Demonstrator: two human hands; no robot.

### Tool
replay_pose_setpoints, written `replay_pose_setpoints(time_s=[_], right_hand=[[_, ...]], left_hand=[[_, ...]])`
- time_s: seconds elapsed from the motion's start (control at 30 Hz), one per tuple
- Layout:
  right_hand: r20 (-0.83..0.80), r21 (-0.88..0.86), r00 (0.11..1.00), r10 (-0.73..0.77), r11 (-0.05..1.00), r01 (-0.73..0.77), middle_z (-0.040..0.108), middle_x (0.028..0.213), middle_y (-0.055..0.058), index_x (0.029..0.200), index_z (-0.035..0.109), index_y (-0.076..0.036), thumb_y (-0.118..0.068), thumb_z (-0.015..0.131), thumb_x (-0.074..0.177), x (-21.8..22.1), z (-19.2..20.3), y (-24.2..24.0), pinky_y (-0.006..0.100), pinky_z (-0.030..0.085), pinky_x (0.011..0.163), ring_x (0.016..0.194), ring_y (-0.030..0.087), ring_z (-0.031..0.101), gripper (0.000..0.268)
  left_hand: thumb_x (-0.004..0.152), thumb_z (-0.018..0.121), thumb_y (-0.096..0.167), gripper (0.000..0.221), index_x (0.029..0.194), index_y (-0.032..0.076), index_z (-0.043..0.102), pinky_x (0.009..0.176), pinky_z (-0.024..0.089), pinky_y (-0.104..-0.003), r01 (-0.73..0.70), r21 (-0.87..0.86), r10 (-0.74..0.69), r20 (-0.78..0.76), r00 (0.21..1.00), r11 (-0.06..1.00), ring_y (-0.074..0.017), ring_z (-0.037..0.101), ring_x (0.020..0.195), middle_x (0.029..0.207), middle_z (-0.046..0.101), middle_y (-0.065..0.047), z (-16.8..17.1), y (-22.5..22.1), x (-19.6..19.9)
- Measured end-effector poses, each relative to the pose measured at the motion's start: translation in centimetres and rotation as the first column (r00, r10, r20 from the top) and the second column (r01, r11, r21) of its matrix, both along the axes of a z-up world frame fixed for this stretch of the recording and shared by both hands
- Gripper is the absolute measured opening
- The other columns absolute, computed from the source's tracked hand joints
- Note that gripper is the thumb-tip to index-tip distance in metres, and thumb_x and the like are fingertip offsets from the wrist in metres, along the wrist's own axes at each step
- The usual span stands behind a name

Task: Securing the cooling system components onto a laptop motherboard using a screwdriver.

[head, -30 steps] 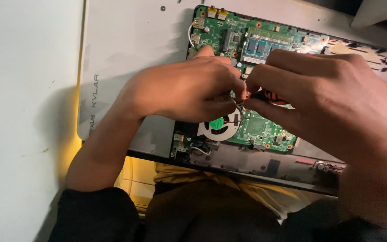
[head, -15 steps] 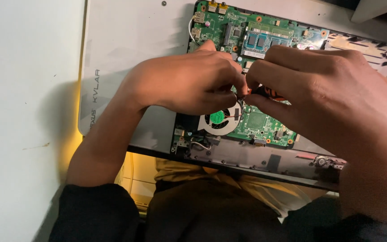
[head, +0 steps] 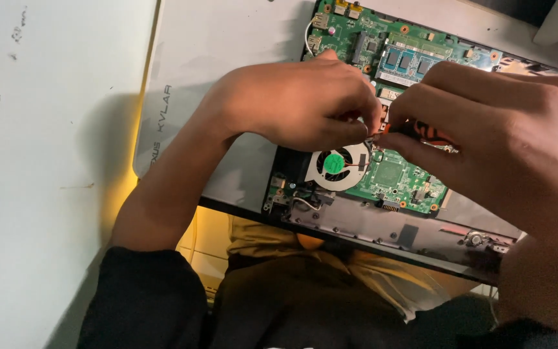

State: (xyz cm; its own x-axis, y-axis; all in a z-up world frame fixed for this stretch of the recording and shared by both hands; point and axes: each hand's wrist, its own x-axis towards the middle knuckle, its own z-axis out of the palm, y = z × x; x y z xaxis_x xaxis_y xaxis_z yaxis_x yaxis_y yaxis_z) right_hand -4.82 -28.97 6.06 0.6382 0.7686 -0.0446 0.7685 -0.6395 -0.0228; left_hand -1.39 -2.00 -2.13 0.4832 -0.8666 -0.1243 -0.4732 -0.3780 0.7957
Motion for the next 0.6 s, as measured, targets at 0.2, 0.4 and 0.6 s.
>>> replay_pose_setpoints(time_s=[0.2,0.4,0.6], right_hand=[[-0.158,0.077,0.987,-0.031,0.996,0.044,0.079,0.109,-0.011,0.122,0.081,-0.029,-0.049,0.087,0.123,-0.1,1.5,0.1,0.042,0.055,0.075,0.097,0.018,0.077,0.021],[-0.096,0.08,0.995,0.015,0.997,-0.007,0.074,0.101,-0.011,0.118,0.08,-0.03,-0.051,0.081,0.131,-1.0,1.7,0.3,0.039,0.051,0.072,0.09,0.016,0.075,0.025],[-0.187,0.162,0.973,0.135,0.981,-0.105,0.076,0.106,-0.003,0.119,0.081,-0.022,-0.041,0.085,0.124,-0.5,3.0,1.8,0.042,0.055,0.078,0.088,0.021,0.075,0.02]], left_hand=[[0.115,0.058,0.027,0.032,0.116,0.015,0.087,0.085,0.054,-0.046,0.082,-0.089,-0.088,-0.069,0.994,0.993,-0.0186,0.073,0.072,0.085,0.081,-0.001,1.2,-0.3,0.0],[0.116,0.06,0.027,0.029,0.114,0.016,0.086,0.068,0.047,-0.044,0.121,-0.085,-0.129,-0.103,0.986,0.989,-0.0179,0.066,0.068,0.078,0.076,0.0,2.0,-0.2,-0.2],[0.119,0.054,0.037,0.037,0.119,0.021,0.088,0.067,0.046,-0.046,0.124,0.162,-0.092,-0.189,0.978,0.979,-0.02,0.061,0.067,0.079,0.074,0.0,4.0,0.6,-0.2]])
